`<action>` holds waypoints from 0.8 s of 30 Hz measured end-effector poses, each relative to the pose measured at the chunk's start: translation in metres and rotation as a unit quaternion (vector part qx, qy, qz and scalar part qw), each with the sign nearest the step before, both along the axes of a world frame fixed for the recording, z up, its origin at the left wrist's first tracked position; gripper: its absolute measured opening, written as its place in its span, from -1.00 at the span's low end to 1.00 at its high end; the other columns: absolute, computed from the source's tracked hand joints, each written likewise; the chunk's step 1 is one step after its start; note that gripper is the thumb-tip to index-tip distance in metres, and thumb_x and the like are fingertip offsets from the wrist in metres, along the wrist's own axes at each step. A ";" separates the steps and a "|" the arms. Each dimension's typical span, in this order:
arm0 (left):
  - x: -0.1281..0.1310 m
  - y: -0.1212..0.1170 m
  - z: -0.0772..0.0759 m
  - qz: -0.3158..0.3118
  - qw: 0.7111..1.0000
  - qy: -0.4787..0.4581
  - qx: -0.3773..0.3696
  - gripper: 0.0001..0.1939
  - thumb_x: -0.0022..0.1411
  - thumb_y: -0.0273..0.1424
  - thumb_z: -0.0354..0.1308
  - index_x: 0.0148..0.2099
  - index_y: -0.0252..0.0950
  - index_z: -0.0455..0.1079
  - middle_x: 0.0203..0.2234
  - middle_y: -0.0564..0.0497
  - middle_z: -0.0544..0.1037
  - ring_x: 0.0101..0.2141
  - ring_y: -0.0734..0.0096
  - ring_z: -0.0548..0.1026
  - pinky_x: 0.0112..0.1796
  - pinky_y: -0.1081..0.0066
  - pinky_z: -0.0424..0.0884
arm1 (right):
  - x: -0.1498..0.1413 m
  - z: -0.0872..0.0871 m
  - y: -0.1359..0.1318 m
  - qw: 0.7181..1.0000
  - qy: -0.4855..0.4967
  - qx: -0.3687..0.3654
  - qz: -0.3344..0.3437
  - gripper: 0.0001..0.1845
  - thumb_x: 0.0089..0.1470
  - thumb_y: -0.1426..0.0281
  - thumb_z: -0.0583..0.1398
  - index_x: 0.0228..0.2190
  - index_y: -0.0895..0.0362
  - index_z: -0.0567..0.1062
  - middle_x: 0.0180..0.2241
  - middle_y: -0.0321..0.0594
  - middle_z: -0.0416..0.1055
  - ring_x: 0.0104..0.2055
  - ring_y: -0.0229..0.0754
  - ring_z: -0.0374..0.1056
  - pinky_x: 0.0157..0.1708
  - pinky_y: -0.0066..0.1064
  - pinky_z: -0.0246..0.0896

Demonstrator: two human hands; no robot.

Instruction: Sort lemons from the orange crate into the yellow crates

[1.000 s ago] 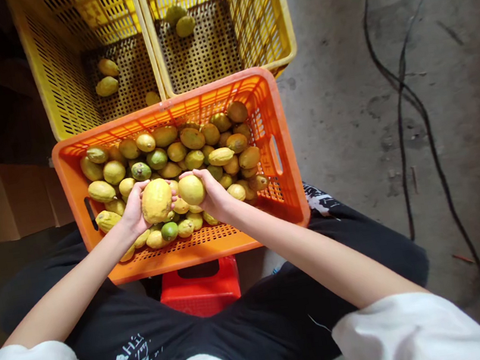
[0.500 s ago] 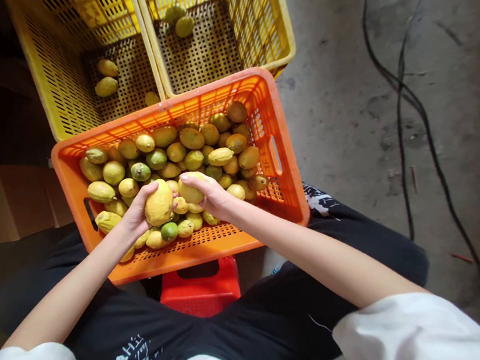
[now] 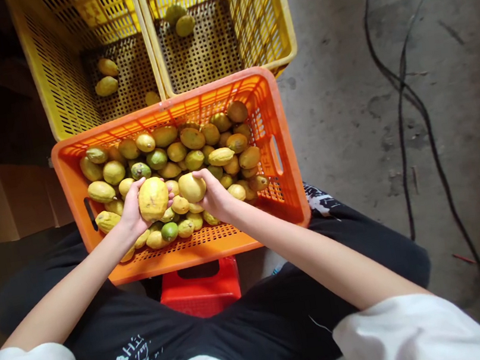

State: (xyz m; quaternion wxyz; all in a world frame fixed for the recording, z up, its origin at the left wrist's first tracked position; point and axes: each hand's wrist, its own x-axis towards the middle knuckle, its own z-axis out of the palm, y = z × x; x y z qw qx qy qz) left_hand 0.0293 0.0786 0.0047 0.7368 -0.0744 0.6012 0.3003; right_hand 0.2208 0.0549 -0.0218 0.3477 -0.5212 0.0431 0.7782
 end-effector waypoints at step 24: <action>0.001 -0.002 0.000 0.019 0.999 0.034 -0.003 -0.78 0.50 -0.35 0.24 0.15 -0.14 0.52 -0.36 -0.06 0.74 -0.24 -0.03 0.83 -0.14 0.07 0.82 | 0.003 -0.003 -0.003 0.999 -0.023 0.025 0.027 -0.69 0.11 0.21 0.54 -0.26 -0.05 0.54 -0.36 -0.33 0.67 -0.22 -0.09 0.69 -0.30 -0.40 0.60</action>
